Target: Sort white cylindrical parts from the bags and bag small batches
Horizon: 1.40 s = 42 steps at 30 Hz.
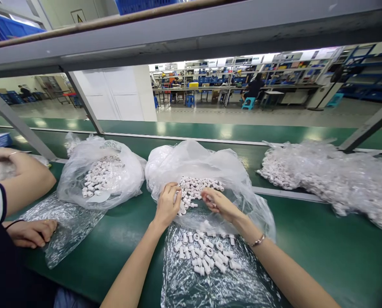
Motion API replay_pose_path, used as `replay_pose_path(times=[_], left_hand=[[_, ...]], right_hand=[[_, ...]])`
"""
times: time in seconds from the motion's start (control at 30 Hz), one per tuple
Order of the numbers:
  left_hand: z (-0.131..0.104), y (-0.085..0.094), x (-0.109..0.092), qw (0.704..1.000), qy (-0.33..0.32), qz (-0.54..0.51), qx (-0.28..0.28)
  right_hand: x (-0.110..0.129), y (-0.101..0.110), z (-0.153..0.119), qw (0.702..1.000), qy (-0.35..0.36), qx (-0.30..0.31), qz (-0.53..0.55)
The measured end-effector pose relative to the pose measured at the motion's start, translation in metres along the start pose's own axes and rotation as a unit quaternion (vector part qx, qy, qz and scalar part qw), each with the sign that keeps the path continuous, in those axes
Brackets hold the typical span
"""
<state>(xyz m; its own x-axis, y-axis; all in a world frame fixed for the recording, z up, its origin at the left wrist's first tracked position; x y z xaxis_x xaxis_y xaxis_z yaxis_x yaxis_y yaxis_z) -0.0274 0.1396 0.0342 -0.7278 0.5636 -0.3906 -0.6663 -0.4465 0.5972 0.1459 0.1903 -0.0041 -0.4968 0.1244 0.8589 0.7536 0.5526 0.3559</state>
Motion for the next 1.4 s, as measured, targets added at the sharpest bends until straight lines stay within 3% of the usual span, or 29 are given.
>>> replay_pose_path(times=[0.1, 0.17, 0.23, 0.33, 0.43, 0.53, 0.7, 0.83, 0.9, 0.97, 1.03, 1.17, 1.4], left_hand=[[0.000, 0.000, 0.000, 1.000, -0.002, -0.001, -0.001], [0.000, 0.000, 0.001, 1.000, -0.003, -0.003, -0.002], [0.001, 0.000, 0.001, 1.000, -0.002, -0.005, -0.003], [0.001, 0.001, 0.002, 1.000, 0.000, -0.007, -0.003], [0.001, 0.000, 0.002, 1.000, 0.003, -0.009, -0.003], [-0.001, -0.002, 0.002, 1.000, 0.006, -0.011, 0.000], [-0.002, -0.002, 0.004, 1.000, 0.009, -0.013, 0.000], [-0.003, -0.003, 0.006, 1.000, 0.009, -0.013, 0.001], [-0.003, -0.005, 0.006, 1.000, 0.009, -0.013, 0.002], [-0.004, -0.005, 0.007, 1.000, 0.008, -0.012, 0.001], [-0.004, -0.005, 0.007, 1.000, 0.008, -0.012, 0.001], [-0.004, -0.006, 0.008, 1.000, 0.012, -0.013, 0.004], [-0.004, -0.009, 0.010, 1.000, 0.020, -0.018, 0.011]], right_hand=[[-0.001, -0.010, 0.007, 0.987, 0.033, -0.064, -0.142], [-0.003, -0.018, 0.010, 0.955, 0.048, -0.113, -0.268], [-0.003, -0.021, 0.008, 0.935, 0.044, -0.132, -0.325], [0.006, -0.016, -0.013, 0.946, 0.037, -0.100, -0.306], [0.017, -0.023, -0.049, 0.957, 0.045, 0.016, -0.286], [0.015, -0.038, -0.082, 0.934, 0.062, 0.102, -0.337], [0.009, -0.044, -0.100, 0.890, 0.096, 0.044, -0.444], [0.015, -0.017, -0.084, 0.917, 0.084, 0.005, -0.391], [0.014, 0.013, -0.062, 0.931, 0.054, -0.066, -0.356], [0.008, 0.044, -0.036, 0.925, 0.028, -0.162, -0.343], [-0.003, 0.063, -0.013, 0.920, 0.013, -0.212, -0.330], [-0.027, 0.072, 0.015, 0.935, -0.002, -0.211, -0.284], [-0.030, 0.078, 0.013, 0.981, -0.003, -0.149, -0.121]])
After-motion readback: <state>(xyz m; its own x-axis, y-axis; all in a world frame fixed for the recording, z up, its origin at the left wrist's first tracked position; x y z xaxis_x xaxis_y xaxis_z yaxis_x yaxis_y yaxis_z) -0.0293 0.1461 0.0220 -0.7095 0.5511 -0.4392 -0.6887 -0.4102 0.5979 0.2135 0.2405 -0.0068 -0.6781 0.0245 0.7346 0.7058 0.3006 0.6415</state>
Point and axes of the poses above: each hand's wrist, its own z-axis towards the middle knuckle, its own y-axis out of the back of the hand, x = y × z, the point moved 9 cm from there along z, towards the middle knuckle, and after that the axes turned 13 degrees about -y, right-handed, at the moved point
